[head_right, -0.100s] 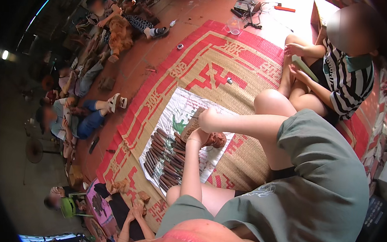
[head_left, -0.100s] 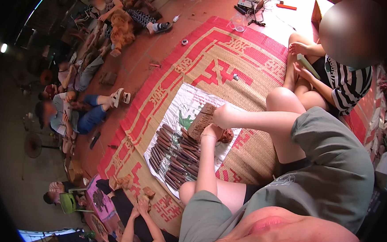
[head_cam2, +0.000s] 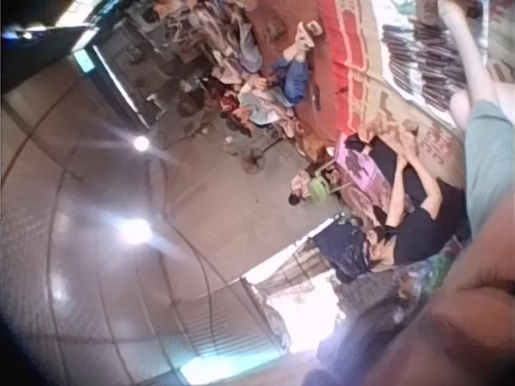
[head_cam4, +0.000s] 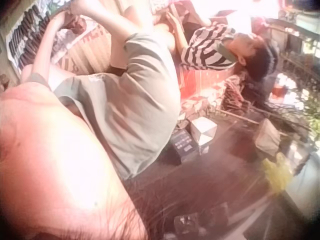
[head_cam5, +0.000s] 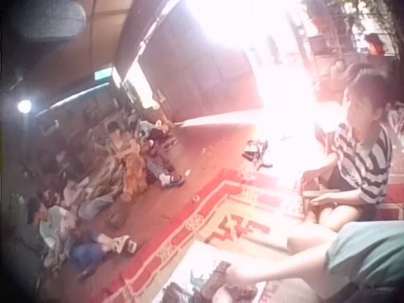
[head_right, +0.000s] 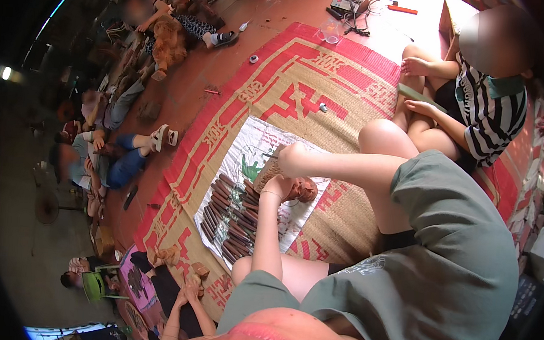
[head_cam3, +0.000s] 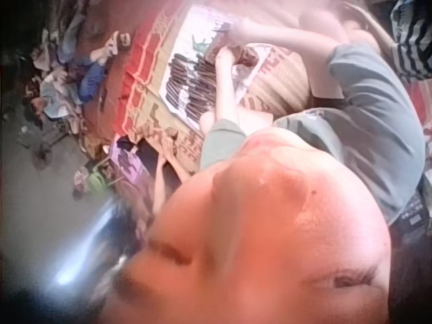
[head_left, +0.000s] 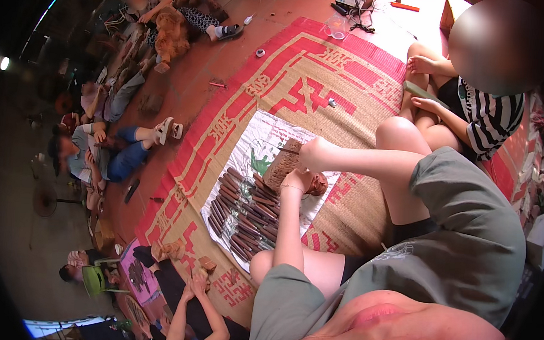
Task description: The person sits on a mat and uses a carving knife to shape a small piece of reddish-brown wood. They hold the wood in one hand and carefully carve its surface with the other, rotating the piece to work on different sides.
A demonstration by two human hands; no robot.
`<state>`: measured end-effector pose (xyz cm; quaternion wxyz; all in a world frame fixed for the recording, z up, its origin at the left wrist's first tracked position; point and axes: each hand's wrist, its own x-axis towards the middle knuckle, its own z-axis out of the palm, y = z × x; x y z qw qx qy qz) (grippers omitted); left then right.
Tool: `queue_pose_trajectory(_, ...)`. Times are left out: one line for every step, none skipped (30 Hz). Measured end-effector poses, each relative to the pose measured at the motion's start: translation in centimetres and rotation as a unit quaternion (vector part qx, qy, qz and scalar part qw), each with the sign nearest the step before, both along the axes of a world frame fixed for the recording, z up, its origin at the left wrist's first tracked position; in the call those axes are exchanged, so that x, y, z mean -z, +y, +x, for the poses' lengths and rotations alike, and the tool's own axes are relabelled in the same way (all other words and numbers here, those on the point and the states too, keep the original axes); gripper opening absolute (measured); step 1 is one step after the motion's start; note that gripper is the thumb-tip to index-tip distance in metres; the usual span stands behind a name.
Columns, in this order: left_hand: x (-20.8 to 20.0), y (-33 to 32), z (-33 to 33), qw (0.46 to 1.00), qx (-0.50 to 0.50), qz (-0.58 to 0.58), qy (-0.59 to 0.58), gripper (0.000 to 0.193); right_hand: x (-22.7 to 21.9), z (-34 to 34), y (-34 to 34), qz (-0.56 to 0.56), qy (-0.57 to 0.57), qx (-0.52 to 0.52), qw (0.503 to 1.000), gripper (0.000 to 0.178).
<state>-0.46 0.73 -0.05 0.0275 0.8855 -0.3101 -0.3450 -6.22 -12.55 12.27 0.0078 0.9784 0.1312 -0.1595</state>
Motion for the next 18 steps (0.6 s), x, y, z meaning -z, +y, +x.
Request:
queue_pose_trajectory(-0.7,0.6,-0.8,0.998,-0.055,0.008,0.019,0.060,0.2,-0.3,0.0,0.024,0.019,-0.009,0.999,0.017)
queue_pose_trajectory(-1.4,1.3,-1.5,0.993,-0.111,0.017,0.038,0.061,0.4,-0.6,0.1,0.048,0.038,-0.019,0.998,0.017)
queue_pose_trajectory(-5.5,-1.0,-2.6,0.983,-0.159,0.029,0.090,0.064,0.4,-0.9,-1.7,0.066,0.079,0.019,0.994,0.017)
queue_pose_trajectory(-5.8,-0.5,-2.9,0.985,-0.160,0.027,0.061,0.057,0.4,-0.9,-1.6,0.077,0.073,0.022,0.994,0.018)
queue_pose_trajectory(-5.8,0.0,-3.2,0.986,-0.160,0.024,0.031,0.051,0.8,-0.9,-1.6,0.086,0.066,0.027,0.994,0.018)
queue_pose_trajectory(-5.8,0.4,-3.6,0.987,-0.158,0.020,0.001,0.045,1.2,-1.1,-1.6,0.096,0.059,0.033,0.993,0.018)
queue_pose_trajectory(-6.4,1.3,-3.6,0.980,-0.197,0.039,0.015,0.047,1.0,-1.4,-0.7,0.127,0.035,0.021,0.991,0.019)
queue_pose_trajectory(-5.9,1.1,-3.7,0.984,-0.177,0.016,0.002,0.047,-0.5,-2.6,0.0,0.094,0.020,0.037,0.995,0.019)
queue_pose_trajectory(-5.1,1.3,-3.8,0.987,-0.159,-0.003,-0.010,0.048,-1.7,-3.2,0.7,0.091,0.050,0.009,0.995,0.019)
queue_pose_trajectory(-5.1,2.3,-3.8,0.989,-0.146,-0.006,-0.026,0.048,-2.1,-3.3,1.8,0.103,0.080,-0.025,0.991,0.019)
queue_pose_trajectory(-5.1,3.0,-3.6,0.988,-0.149,-0.002,-0.028,0.048,-2.2,-3.3,2.3,0.097,0.073,-0.032,0.992,0.018)
queue_pose_trajectory(-5.8,2.5,-4.1,0.989,-0.145,-0.003,-0.022,0.049,-2.2,-3.7,2.4,0.084,0.072,-0.031,0.993,0.017)
queue_pose_trajectory(-6.7,2.5,-4.4,0.988,-0.153,-0.001,-0.021,0.050,-2.2,-3.8,2.9,0.074,0.068,-0.042,0.994,0.017)
queue_pose_trajectory(-6.9,2.7,-4.7,0.987,-0.161,0.001,-0.021,0.050,-2.2,-3.6,3.1,0.084,0.078,-0.039,0.993,0.017)
queue_pose_trajectory(-5.4,3.6,-4.9,0.977,-0.204,-0.014,-0.054,0.047,-2.7,-3.2,3.3,0.091,0.088,-0.044,0.991,0.017)
queue_pose_trajectory(-6.2,2.1,-6.3,0.969,-0.225,-0.052,-0.091,0.044,-2.9,-3.5,2.3,0.087,0.106,-0.026,0.990,0.017)
queue_pose_trajectory(-6.5,0.6,-7.4,0.962,-0.238,-0.086,-0.099,0.042,-3.2,-3.6,1.4,0.077,0.115,-0.016,0.990,0.018)
queue_pose_trajectory(-6.9,-0.4,-8.2,0.953,-0.255,-0.116,-0.112,0.041,-2.4,-3.6,0.7,0.071,0.100,-0.023,0.992,0.020)
